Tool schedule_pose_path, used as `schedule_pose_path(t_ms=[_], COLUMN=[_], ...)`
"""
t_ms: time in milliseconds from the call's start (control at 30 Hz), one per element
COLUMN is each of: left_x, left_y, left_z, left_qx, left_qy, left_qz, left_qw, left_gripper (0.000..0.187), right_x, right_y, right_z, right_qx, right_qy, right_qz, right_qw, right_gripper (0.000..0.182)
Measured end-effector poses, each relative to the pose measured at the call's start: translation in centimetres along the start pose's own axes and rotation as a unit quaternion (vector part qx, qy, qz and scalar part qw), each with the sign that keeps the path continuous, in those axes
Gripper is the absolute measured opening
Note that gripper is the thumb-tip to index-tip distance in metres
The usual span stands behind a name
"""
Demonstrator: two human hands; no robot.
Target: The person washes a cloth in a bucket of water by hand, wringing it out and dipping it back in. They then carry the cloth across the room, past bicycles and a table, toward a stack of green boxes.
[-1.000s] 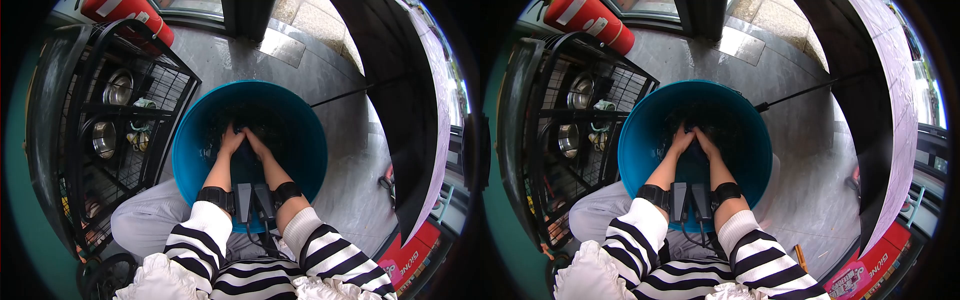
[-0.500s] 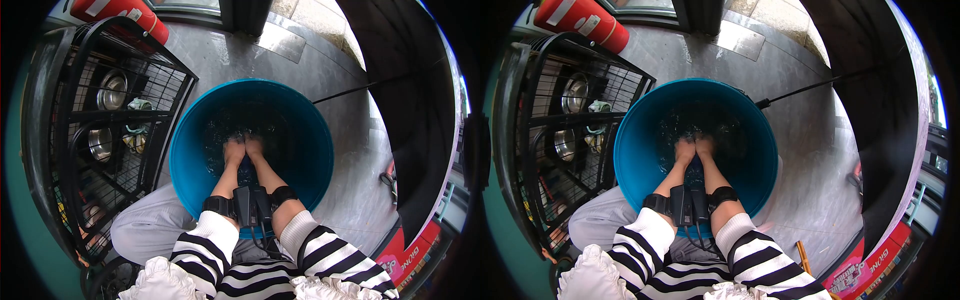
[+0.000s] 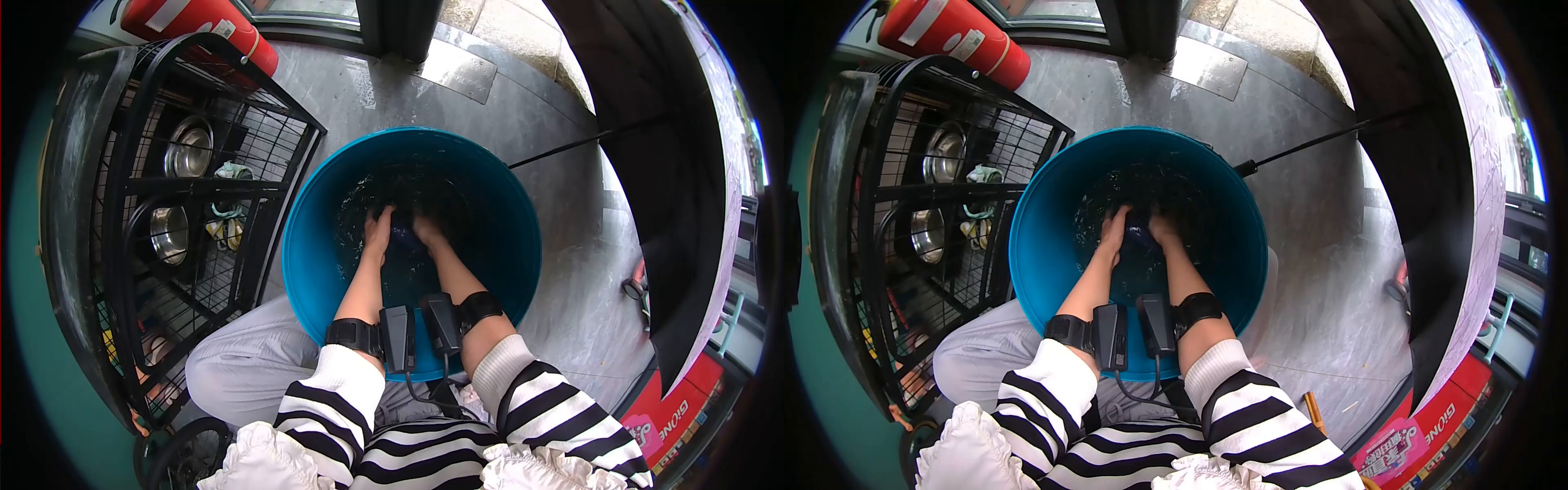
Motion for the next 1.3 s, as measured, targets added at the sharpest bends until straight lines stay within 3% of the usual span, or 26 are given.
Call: schedule_pose_path(t_ms=[133,200,333,400,533,600,733,800,933,1000,1033,1067,1100,1133,1167,1200,1233,1300], left_x=[0.7,0.7,-0.6,-0.4,0.2,0.9,1.5,0.8,0.8,1.5,1.9,3.2,3.7,4.1,4.5,4.6,3.6,1.4], left_y=[2.4,2.7,1.4,0.8,2.6,1.9,0.6,-0.9,-0.4,0.0,0.2,2.6,4.3,4.8,5.9,6.6,5.5,3.5], left_z=[-1.8,-1.7,-1.4,-0.3,-0.6,-0.4,0.1,-0.4,0.3,2.1,2.2,2.1,1.3,1.3,0.3,-0.6,-0.4,-0.3], left_qx=[-0.061,-0.047,-0.022,0.098,0.085,0.13,0.278,0.462,0.474,0.314,0.313,0.156,-0.008,-0.009,-0.065,-0.121,-0.121,-0.142], left_qy=[0.031,-0.02,-0.021,-0.087,-0.077,-0.095,-0.051,0.023,-0.001,-0.287,-0.287,-0.214,-0.13,-0.132,-0.078,-0.025,-0.026,-0.043], left_qz=[0.058,0.046,0.055,-0.006,0.044,-0.041,-0.089,-0.194,-0.128,-0.197,-0.198,-0.092,0.018,0.018,0.04,0.062,0.062,0.061], left_qw=[0.996,0.998,0.998,0.991,0.992,0.986,0.955,0.865,0.871,0.883,0.883,0.96,0.991,0.991,0.994,0.99,0.99,0.987], left_gripper=[0.066,0.059,0.045,0.038,0.038,0.041,0.046,0.051,0.054,0.05,0.05,0.046,0.044,0.044,0.042,0.04,0.04,0.043], right_x=[-1.9,-2.9,-2.7,-3.2,-3.0,-2.7,-1.3,-1.3,-1.4,-1.0,-0.8,-1.1,-2.2,-2.6,-3.8,-6.1,-6.8,-7.6], right_y=[0.4,1.8,1.2,0.0,0.1,0.3,0.9,2.5,2.0,2.4,2.1,1.9,2.5,2.8,1.3,0.7,1.8,2.4], right_z=[-2.5,-1.9,-1.3,0.1,0.7,0.4,-0.6,-1.3,-0.4,-0.2,-0.4,-1.8,-2.6,-2.3,-3.4,-3.8,-3.1,-2.0], right_qx=[0.134,0.225,0.113,0.096,0.058,0.052,0.043,-0.046,-0.194,-0.079,-0.078,-0.047,-0.016,-0.016,0.065,0.142,0.141,0.266], right_qy=[0.048,0.077,0.044,-0.044,-0.034,-0.038,0.005,0.084,0.148,0.061,0.06,0.139,0.217,0.218,0.329,0.426,0.427,0.346], right_qz=[-0.082,-0.111,-0.106,-0.157,-0.151,-0.108,0.005,0.168,0.145,0.189,0.189,0.195,0.2,0.2,0.043,-0.116,-0.116,-0.285], right_qw=[0.986,0.965,0.987,0.982,0.986,0.992,0.999,0.981,0.959,0.977,0.977,0.97,0.955,0.955,0.941,0.886,0.885,0.854], right_gripper=[0.059,0.062,0.061,0.053,0.047,0.043,0.046,0.049,0.052,0.053,0.053,0.054,0.055,0.055,0.056,0.058,0.058,0.06])
Point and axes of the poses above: each hand's wrist, its own x-axis towards the middle knuckle, its own z-axis out of the back of the hand, y = z × x, the point moved 9 cm from there along x, towards the middle knuckle, and after that the axes turned 12 degrees about -y, right-handed, at the moved point
